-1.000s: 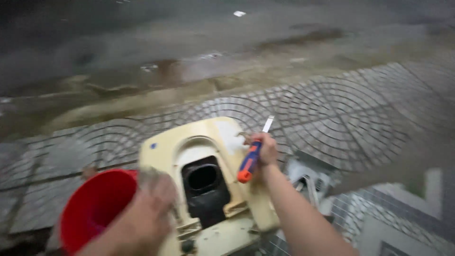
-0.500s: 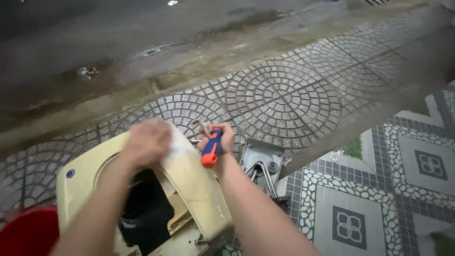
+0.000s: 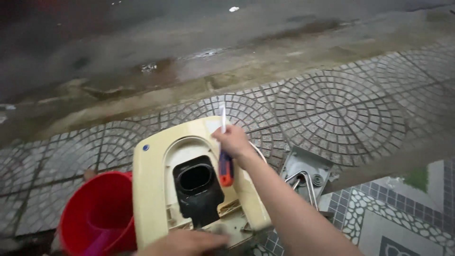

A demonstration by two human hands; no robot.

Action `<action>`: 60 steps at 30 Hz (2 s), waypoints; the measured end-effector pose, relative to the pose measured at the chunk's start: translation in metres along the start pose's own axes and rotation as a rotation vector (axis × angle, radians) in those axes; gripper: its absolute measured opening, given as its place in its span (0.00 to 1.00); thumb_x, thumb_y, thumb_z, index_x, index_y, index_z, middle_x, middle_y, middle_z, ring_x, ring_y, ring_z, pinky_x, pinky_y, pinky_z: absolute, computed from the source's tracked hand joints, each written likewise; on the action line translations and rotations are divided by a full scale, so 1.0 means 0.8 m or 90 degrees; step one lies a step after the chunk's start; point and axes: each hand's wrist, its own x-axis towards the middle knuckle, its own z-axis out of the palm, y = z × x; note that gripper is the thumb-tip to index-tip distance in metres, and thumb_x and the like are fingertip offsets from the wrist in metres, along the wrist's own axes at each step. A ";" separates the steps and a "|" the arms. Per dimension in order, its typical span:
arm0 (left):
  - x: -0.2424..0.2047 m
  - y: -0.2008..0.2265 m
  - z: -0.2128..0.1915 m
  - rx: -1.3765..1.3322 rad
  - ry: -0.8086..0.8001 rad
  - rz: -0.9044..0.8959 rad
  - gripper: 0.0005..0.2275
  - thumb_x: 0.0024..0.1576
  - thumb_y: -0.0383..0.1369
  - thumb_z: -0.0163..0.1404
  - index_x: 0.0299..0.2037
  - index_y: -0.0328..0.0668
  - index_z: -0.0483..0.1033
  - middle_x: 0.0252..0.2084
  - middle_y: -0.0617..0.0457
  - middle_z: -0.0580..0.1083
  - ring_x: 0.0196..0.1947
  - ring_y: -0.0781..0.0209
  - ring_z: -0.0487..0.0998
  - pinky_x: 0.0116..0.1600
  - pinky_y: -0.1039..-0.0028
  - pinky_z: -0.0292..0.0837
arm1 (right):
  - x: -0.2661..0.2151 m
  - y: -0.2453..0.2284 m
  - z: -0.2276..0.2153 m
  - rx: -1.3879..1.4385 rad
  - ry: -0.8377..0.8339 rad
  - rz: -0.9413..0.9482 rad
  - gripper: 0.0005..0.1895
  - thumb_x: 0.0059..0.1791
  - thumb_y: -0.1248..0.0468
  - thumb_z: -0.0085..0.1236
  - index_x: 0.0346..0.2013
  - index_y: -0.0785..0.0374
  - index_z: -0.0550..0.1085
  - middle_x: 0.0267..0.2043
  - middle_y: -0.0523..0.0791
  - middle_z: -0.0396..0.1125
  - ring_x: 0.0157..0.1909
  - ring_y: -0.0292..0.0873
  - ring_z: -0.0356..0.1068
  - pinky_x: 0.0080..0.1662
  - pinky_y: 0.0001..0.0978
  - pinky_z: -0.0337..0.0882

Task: Disassembling and cleaning a water heater by pouring water, wiping the casing, and removing the heating element using a screwdriver.

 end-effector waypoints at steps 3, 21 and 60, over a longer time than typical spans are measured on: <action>-0.068 -0.022 -0.003 -0.168 0.173 -0.070 0.26 0.59 0.27 0.49 0.69 0.61 0.71 0.69 0.63 0.72 0.72 0.72 0.69 0.71 0.77 0.49 | -0.046 -0.040 0.033 -0.313 -0.146 -0.039 0.10 0.40 0.50 0.59 0.29 0.50 0.80 0.34 0.42 0.77 0.43 0.43 0.76 0.47 0.34 0.70; 0.024 0.063 -0.133 -1.046 1.089 -0.004 0.20 0.62 0.41 0.47 0.60 0.40 0.77 0.56 0.45 0.77 0.57 0.55 0.76 0.67 0.58 0.66 | -0.061 -0.050 0.035 0.427 -0.052 -0.083 0.30 0.50 0.67 0.59 0.64 0.55 0.59 0.41 0.51 0.74 0.20 0.37 0.65 0.19 0.23 0.63; 0.159 -0.007 -0.169 -0.013 0.735 -0.323 0.09 0.56 0.51 0.50 0.37 0.72 0.83 0.30 0.65 0.79 0.39 0.55 0.83 0.50 0.62 0.78 | 0.015 -0.010 -0.070 0.611 0.270 -0.033 0.29 0.55 0.37 0.44 0.24 0.55 0.67 0.13 0.40 0.53 0.12 0.39 0.59 0.15 0.25 0.52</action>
